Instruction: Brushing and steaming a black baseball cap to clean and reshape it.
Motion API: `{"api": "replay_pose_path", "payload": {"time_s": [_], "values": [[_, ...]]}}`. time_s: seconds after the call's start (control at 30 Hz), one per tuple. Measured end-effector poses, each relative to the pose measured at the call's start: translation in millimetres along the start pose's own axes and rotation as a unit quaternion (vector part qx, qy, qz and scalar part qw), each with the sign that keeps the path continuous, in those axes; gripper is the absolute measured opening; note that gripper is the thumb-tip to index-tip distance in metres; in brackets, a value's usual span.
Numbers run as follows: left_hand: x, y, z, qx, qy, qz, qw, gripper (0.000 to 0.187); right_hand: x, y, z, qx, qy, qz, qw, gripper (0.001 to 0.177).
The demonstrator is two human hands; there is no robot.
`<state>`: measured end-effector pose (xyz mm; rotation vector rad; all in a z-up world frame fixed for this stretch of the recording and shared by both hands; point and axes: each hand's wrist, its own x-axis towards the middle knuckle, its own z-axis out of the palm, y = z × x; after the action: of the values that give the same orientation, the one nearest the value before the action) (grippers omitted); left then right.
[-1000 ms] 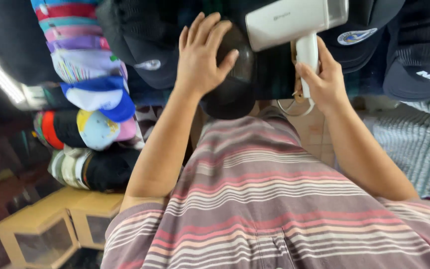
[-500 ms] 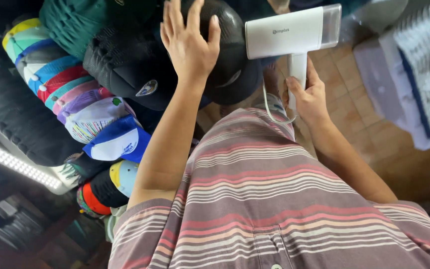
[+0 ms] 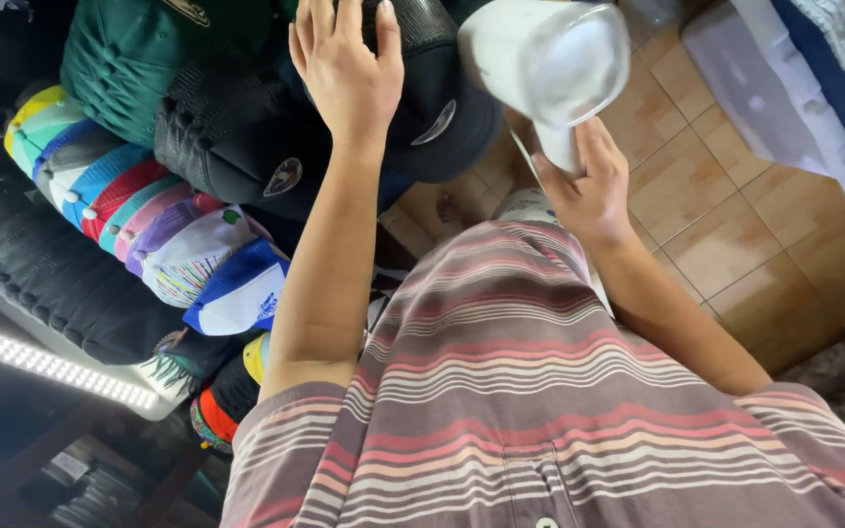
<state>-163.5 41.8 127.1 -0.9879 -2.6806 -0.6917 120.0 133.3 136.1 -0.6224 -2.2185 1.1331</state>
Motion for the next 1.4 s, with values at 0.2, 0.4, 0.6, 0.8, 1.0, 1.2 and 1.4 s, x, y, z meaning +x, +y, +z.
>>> {"api": "replay_pose_path", "payload": {"time_s": [0.2, 0.4, 0.6, 0.8, 1.0, 1.2, 1.4], "values": [[1, -1, -5, -0.055, 0.09, 0.007, 0.994, 0.026, 13, 1, -13, -0.058, -0.014, -0.094, 0.994, 0.048], [-1, 0, 7, 0.005, 0.023, -0.144, 0.989, 0.04, 48, -7, -43, -0.05, -0.092, -0.121, 0.987, 0.046], [12, 1, 10, 0.006, -0.038, -0.188, 0.981, 0.038, 103, 15, -59, -0.02, -0.187, -0.191, 0.964, 0.042], [7, 6, 5, -0.007, 0.0, -0.18, 0.984, 0.038, 151, 15, -59, 0.043, -0.274, -0.162, 0.947, 0.048], [7, 7, 0, -0.039, 0.016, -0.181, 0.983, 0.035, 186, 42, -61, 0.069, -0.341, -0.246, 0.905, 0.059], [8, 9, 0, -0.042, 0.032, -0.194, 0.98, 0.03, 211, 38, -59, 0.069, -0.372, -0.246, 0.893, 0.057], [8, 10, 1, -0.025, 0.03, -0.183, 0.982, 0.03, 218, 56, -64, 0.103, -0.379, -0.227, 0.891, 0.054]]}}
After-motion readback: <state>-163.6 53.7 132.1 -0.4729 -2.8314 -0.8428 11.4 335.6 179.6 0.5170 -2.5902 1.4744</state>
